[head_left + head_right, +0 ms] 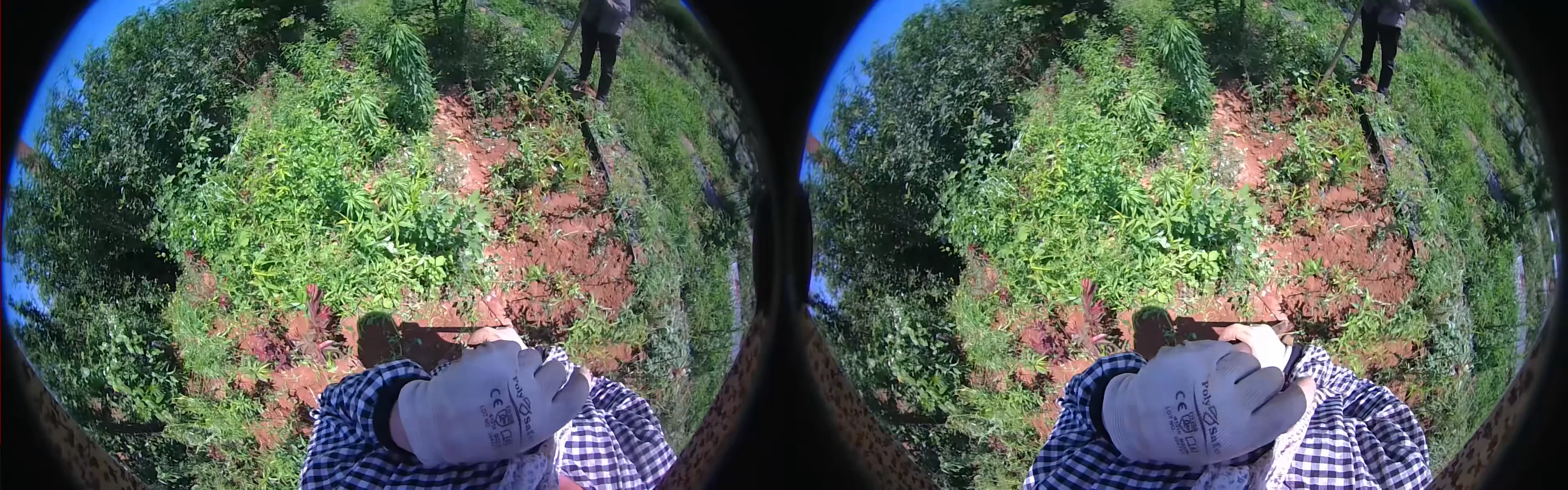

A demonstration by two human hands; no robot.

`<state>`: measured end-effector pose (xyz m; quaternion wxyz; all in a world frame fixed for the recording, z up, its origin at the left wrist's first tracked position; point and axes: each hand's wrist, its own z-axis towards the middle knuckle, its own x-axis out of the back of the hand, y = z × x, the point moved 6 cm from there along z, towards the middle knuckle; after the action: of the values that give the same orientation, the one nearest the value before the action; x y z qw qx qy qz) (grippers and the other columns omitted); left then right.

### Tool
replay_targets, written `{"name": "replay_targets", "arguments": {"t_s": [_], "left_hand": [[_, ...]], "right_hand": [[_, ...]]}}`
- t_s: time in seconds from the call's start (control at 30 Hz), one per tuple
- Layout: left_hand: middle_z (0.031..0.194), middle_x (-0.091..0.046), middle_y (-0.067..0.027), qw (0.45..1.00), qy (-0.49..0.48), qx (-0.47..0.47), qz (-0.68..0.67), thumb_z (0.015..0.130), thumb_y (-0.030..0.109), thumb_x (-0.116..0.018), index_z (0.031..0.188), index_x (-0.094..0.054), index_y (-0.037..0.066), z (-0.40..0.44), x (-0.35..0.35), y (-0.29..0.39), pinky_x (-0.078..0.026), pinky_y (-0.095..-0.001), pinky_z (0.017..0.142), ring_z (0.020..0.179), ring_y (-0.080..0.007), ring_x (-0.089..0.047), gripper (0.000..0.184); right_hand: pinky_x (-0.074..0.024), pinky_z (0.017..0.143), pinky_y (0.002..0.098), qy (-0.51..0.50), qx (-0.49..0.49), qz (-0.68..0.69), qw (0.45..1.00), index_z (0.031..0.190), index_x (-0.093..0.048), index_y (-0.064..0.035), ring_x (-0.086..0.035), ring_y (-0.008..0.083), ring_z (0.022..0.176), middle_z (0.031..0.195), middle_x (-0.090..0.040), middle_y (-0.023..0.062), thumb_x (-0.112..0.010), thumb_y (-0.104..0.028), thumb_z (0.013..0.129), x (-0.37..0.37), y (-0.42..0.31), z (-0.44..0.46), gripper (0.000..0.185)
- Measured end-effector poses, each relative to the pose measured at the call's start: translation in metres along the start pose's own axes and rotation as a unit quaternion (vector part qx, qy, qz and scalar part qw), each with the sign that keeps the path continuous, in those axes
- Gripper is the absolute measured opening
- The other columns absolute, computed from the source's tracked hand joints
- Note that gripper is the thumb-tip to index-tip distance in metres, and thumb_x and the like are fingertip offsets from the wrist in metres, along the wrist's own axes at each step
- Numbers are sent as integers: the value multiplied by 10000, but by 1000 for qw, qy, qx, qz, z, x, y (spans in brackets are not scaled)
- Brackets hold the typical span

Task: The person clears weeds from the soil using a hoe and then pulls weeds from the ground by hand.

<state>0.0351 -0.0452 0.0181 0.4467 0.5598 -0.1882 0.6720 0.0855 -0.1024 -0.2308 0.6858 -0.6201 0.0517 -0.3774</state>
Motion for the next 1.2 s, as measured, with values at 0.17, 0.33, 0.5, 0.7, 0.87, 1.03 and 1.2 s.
{"name": "replay_targets", "arguments": {"t_s": [0.17, 0.33, 0.5, 0.7, 0.87, 1.03, 1.2], "left_hand": [[696, -510, 22, 999, 30, -16, -16, 733, 232, -595, 995, -581, 105, 5, -3, -1, -474, -259, 540, 650, -125, -562, 291], [664, -516, 20, 999, 23, -25, -1, 748, 269, -636, 946, -583, 126, 12, -1, -2, -471, -263, 508, 605, -123, -589, 249], [670, -533, 13, 999, 19, -20, -17, 760, 273, -648, 926, -577, 124, 15, 1, -5, -472, -271, 513, 611, -139, -593, 234], [749, -607, -2, 1000, 1, -6, -14, 760, 265, -670, 936, -578, 113, 15, 5, -11, -491, -287, 541, 656, -165, -622, 251], [707, -530, 10, 1000, -5, -9, -10, 774, 238, -601, 1004, -546, 88, 12, 3, -14, -481, -271, 537, 643, -130, -595, 280], [696, -526, 12, 1000, 16, -4, -6, 785, 266, -609, 959, -544, 95, 12, 6, -15, -477, -271, 522, 622, -131, -591, 253], [825, -649, -21, 999, -24, 22, -24, 785, 256, -668, 974, -609, 91, 14, 9, -16, -510, -292, 547, 677, -178, -641, 257]], "right_hand": [[-505, 704, 360, -5, -51, -17, 999, 1073, -550, -89, -641, 305, 813, 948, -639, 107, -557, -261, 808, -2, 5, -4, 316], [-492, 726, 380, 71, 147, -123, 979, 1101, -543, -123, -627, 323, 844, 995, -614, 101, -607, -299, 769, 10, -14, -3, 380], [-490, 725, 393, 62, 129, -106, 984, 1124, -528, -126, -620, 339, 853, 998, -611, 108, -653, -334, 729, 13, -14, 4, 463], [-492, 701, 420, 72, 160, -172, 969, 1118, -516, -115, -612, 353, 819, 961, -608, 125, -598, -317, 779, -2, 1, 1, 403], [-489, 744, 420, 98, 177, -171, 964, 1158, -500, -107, -606, 357, 855, 983, -600, 129, -632, -395, 711, 3, 6, 9, 549], [-479, 776, 422, 185, 384, -336, 840, 1199, -480, -102, -595, 350, 904, 1036, -584, 130, -632, -432, 697, -3, -11, -8, 620], [-482, 766, 417, 87, 212, -203, 952, 1177, -488, -104, -596, 346, 898, 1025, -588, 125, -631, -409, 710, -6, 2, 0, 577]]}}
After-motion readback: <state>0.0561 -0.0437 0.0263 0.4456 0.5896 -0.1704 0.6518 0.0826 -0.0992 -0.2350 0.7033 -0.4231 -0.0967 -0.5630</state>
